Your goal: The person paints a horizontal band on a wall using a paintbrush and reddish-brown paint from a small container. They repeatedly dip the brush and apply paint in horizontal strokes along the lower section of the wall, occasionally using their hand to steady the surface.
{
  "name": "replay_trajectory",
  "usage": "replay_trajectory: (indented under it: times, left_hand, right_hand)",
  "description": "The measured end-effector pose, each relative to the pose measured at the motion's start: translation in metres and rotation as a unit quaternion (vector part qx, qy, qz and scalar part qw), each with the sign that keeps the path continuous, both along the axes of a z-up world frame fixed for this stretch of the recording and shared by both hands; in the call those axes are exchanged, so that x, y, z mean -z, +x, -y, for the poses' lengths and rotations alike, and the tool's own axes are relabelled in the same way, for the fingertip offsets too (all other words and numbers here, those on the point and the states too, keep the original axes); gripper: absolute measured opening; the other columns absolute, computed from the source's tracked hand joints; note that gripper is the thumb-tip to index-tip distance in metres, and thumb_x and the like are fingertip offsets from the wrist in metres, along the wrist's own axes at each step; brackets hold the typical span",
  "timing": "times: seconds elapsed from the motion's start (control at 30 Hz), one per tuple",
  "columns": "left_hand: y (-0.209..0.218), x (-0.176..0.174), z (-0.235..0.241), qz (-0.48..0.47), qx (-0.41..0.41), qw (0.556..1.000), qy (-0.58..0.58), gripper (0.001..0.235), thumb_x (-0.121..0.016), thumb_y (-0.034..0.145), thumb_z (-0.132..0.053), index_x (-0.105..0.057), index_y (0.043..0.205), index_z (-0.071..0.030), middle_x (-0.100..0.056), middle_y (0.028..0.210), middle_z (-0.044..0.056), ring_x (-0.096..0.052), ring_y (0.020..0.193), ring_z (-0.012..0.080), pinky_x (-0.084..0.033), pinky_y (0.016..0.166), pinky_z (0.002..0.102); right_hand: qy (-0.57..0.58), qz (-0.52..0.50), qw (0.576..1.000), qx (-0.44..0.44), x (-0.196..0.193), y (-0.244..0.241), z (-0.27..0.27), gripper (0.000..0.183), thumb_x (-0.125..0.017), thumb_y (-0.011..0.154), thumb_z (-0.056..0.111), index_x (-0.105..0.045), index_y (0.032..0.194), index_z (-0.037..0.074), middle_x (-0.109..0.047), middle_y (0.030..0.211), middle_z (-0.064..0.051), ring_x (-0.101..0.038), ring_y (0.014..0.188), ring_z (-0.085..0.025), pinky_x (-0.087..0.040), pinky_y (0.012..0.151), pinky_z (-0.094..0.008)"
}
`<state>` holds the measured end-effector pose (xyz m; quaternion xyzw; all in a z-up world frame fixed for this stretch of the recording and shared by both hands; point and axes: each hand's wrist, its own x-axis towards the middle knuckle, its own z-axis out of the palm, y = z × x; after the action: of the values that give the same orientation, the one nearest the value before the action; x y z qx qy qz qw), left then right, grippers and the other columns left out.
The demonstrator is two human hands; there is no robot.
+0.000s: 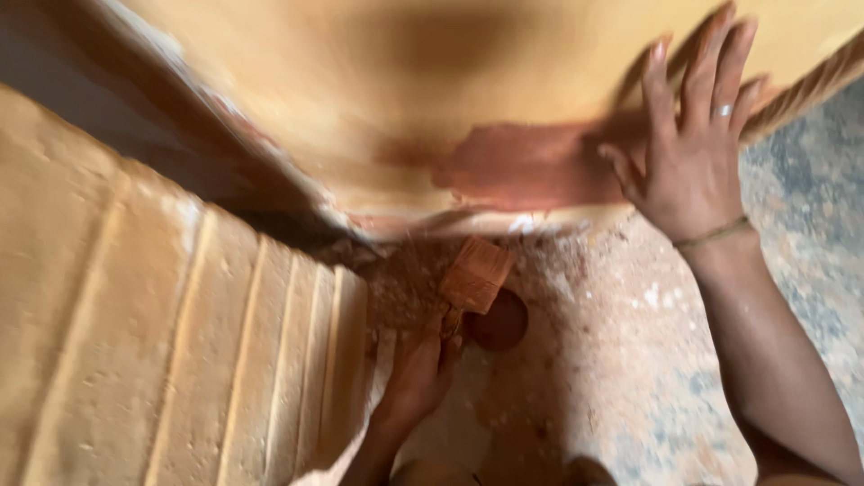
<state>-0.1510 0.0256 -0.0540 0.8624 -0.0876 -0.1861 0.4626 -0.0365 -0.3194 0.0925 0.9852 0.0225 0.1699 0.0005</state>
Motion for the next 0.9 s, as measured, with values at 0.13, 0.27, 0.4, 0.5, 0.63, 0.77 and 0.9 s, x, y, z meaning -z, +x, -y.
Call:
replay_trajectory:
  times: [0.13,0.27,0.4,0.5,0.63,0.77,0.9]
  left_hand:
    - [-0.014,-0.004,0.007,-0.031,0.066,0.996,0.047,0.037,-0.054,0.106,-0.018,-0.048,0.141,-0.005,-0.065,0.101,0.015,-0.064,0.089,0.0274,-0.054,0.077,0.043]
    - [-0.013,-0.004,0.017,-0.051,0.127,0.987,0.088,0.038,-0.054,0.105,-0.016,-0.048,0.141,-0.004,-0.065,0.104,0.016,-0.064,0.091,0.0285,-0.054,0.078,0.044]
    - [-0.013,0.0,0.021,-0.045,0.142,0.983,0.105,0.038,-0.054,0.104,-0.014,-0.047,0.14,-0.003,-0.065,0.106,0.018,-0.065,0.094,0.0297,-0.054,0.079,0.045]
    - [-0.013,0.006,0.021,-0.043,0.14,0.982,0.121,0.039,-0.054,0.103,-0.012,-0.047,0.14,-0.003,-0.065,0.107,0.018,-0.065,0.095,0.0306,-0.054,0.08,0.045]
    - [-0.011,0.011,0.025,-0.042,0.143,0.98,0.135,0.039,-0.054,0.101,-0.01,-0.047,0.139,-0.002,-0.065,0.11,0.02,-0.065,0.097,0.0317,-0.054,0.081,0.046]
    - [-0.01,0.014,0.032,-0.042,0.149,0.978,0.139,0.04,-0.054,0.1,-0.008,-0.046,0.138,-0.001,-0.065,0.112,0.021,-0.065,0.1,0.0329,-0.054,0.082,0.047]
    - [-0.01,0.013,0.033,-0.039,0.151,0.979,0.132,0.041,-0.054,0.098,-0.006,-0.046,0.138,0.0,-0.065,0.114,0.022,-0.066,0.102,0.0341,-0.054,0.083,0.047]
  right_hand:
    - [0.015,-0.012,1.0,-0.006,-0.003,-0.01,0.004,0.098,-0.08,0.108,0.039,-0.013,0.174,0.013,-0.005,0.172,-0.032,-0.001,0.161,-0.05,-0.002,0.133,-0.073]
    - [0.026,0.034,0.997,-0.057,-0.012,-0.015,0.0,0.095,-0.083,0.102,0.032,-0.024,0.174,0.013,-0.022,0.17,-0.027,-0.013,0.161,-0.051,-0.006,0.132,-0.07]
    - [-0.003,0.082,0.992,-0.093,-0.014,-0.017,0.0,0.091,-0.086,0.099,0.027,-0.03,0.169,0.006,-0.03,0.161,-0.03,-0.022,0.156,-0.052,-0.011,0.129,-0.068]
    - [0.001,0.08,0.992,-0.1,-0.012,-0.018,0.002,0.087,-0.085,0.096,0.024,-0.034,0.165,0.006,-0.034,0.157,-0.028,-0.029,0.15,-0.048,-0.016,0.129,-0.068]
    - [-0.018,0.092,0.989,-0.111,-0.011,-0.018,0.005,0.083,-0.085,0.094,0.022,-0.036,0.159,0.004,-0.036,0.155,-0.028,-0.032,0.148,-0.047,-0.02,0.128,-0.066]
    - [-0.011,0.085,0.99,-0.11,-0.013,-0.018,0.004,0.084,-0.085,0.094,0.022,-0.036,0.159,0.004,-0.036,0.155,-0.027,-0.032,0.148,-0.047,-0.021,0.128,-0.066]
    - [-0.014,0.091,0.989,-0.113,-0.015,-0.019,0.002,0.086,-0.086,0.093,0.023,-0.035,0.16,0.005,-0.036,0.155,-0.027,-0.031,0.147,-0.047,-0.02,0.127,-0.066]
